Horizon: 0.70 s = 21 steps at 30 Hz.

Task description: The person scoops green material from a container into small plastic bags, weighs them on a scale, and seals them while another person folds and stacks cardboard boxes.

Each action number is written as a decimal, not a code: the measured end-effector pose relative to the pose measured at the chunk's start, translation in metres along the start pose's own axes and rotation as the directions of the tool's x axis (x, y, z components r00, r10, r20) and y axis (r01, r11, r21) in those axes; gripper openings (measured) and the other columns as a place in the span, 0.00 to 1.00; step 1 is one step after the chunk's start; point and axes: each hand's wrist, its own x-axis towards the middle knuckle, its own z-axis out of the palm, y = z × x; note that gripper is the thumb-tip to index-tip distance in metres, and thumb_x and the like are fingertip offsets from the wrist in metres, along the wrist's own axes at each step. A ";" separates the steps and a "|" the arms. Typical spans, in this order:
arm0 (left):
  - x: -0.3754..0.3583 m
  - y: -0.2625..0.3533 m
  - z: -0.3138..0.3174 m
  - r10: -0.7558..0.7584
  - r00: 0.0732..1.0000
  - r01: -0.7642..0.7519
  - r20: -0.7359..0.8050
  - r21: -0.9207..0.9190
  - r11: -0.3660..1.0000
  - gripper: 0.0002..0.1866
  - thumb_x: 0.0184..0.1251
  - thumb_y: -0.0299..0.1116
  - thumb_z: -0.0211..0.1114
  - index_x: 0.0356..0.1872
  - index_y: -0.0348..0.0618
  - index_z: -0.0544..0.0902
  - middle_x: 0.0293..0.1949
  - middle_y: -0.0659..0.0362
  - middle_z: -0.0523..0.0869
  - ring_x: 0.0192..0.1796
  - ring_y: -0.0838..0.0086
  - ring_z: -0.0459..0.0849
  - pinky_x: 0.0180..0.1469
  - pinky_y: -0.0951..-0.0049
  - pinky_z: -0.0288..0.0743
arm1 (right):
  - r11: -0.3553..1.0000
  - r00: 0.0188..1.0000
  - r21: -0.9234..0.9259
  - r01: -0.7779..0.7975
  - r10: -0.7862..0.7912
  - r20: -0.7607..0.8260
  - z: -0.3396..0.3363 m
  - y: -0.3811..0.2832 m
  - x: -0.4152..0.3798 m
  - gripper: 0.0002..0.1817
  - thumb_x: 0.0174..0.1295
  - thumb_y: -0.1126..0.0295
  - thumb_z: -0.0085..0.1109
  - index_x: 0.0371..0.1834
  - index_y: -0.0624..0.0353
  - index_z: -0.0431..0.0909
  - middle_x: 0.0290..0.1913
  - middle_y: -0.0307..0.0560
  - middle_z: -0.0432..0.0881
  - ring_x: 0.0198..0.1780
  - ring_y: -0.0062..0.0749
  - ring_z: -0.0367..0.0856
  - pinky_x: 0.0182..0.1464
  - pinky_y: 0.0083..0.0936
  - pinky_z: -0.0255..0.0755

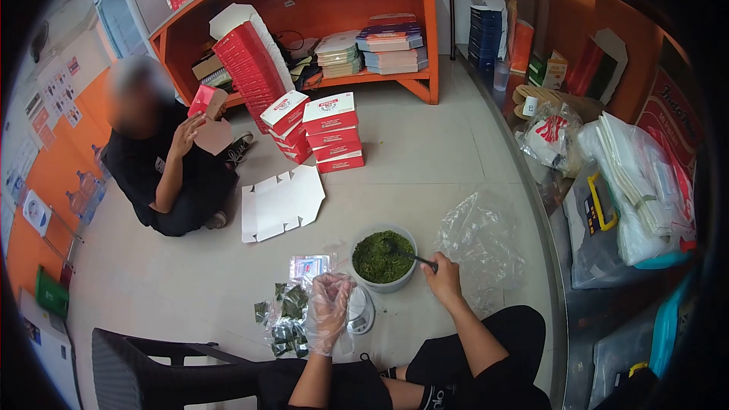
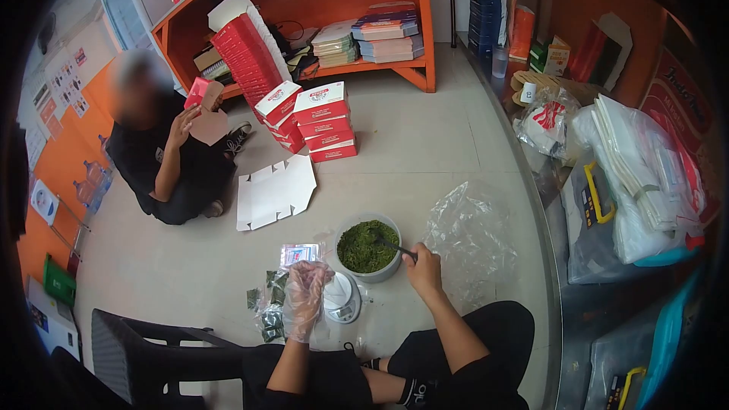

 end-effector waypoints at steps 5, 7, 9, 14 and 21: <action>-0.005 -0.002 -0.013 -0.102 0.992 0.094 -0.079 -0.101 0.990 0.12 0.71 0.34 0.60 0.45 0.40 0.68 0.41 0.56 0.79 0.38 0.76 0.81 0.41 0.78 0.76 | 0.953 0.949 -0.006 0.304 -0.304 -0.080 -0.003 -0.016 -0.013 0.18 0.58 0.74 0.64 0.51 0.66 0.75 0.28 0.55 0.83 0.28 0.41 0.84 0.31 0.30 0.75; -0.004 -0.014 -0.016 -0.189 0.977 0.167 -0.096 -0.200 0.966 0.11 0.73 0.38 0.58 0.44 0.43 0.68 0.41 0.56 0.79 0.37 0.76 0.80 0.40 0.76 0.77 | 0.823 0.986 0.542 -0.168 0.152 0.074 -0.005 -0.016 -0.012 0.21 0.59 0.76 0.63 0.57 0.69 0.73 0.29 0.49 0.83 0.27 0.28 0.82 0.29 0.23 0.74; -0.004 -0.021 -0.019 -0.275 0.956 0.235 -0.100 -0.298 0.925 0.11 0.74 0.41 0.56 0.43 0.46 0.68 0.42 0.56 0.79 0.37 0.75 0.79 0.40 0.74 0.77 | 0.735 0.991 0.664 -0.137 0.105 0.088 -0.003 -0.011 -0.009 0.21 0.61 0.76 0.62 0.57 0.71 0.72 0.29 0.44 0.83 0.27 0.22 0.81 0.29 0.18 0.74; 0.001 -0.026 -0.020 -0.283 0.957 0.280 -0.063 -0.055 0.958 0.14 0.73 0.46 0.56 0.42 0.47 0.68 0.40 0.57 0.80 0.36 0.76 0.79 0.38 0.72 0.77 | 0.556 0.992 0.831 -0.016 0.113 -0.057 0.010 -0.013 0.006 0.12 0.63 0.75 0.60 0.47 0.67 0.76 0.34 0.46 0.83 0.32 0.22 0.82 0.34 0.21 0.76; 0.001 -0.027 -0.017 -0.273 0.959 0.269 -0.077 -0.052 0.962 0.14 0.74 0.46 0.54 0.40 0.45 0.68 0.37 0.58 0.81 0.35 0.77 0.80 0.37 0.73 0.76 | 0.914 0.899 0.040 0.405 -0.390 -0.200 0.013 -0.018 -0.009 0.08 0.65 0.71 0.57 0.41 0.64 0.77 0.35 0.53 0.84 0.34 0.32 0.85 0.37 0.28 0.77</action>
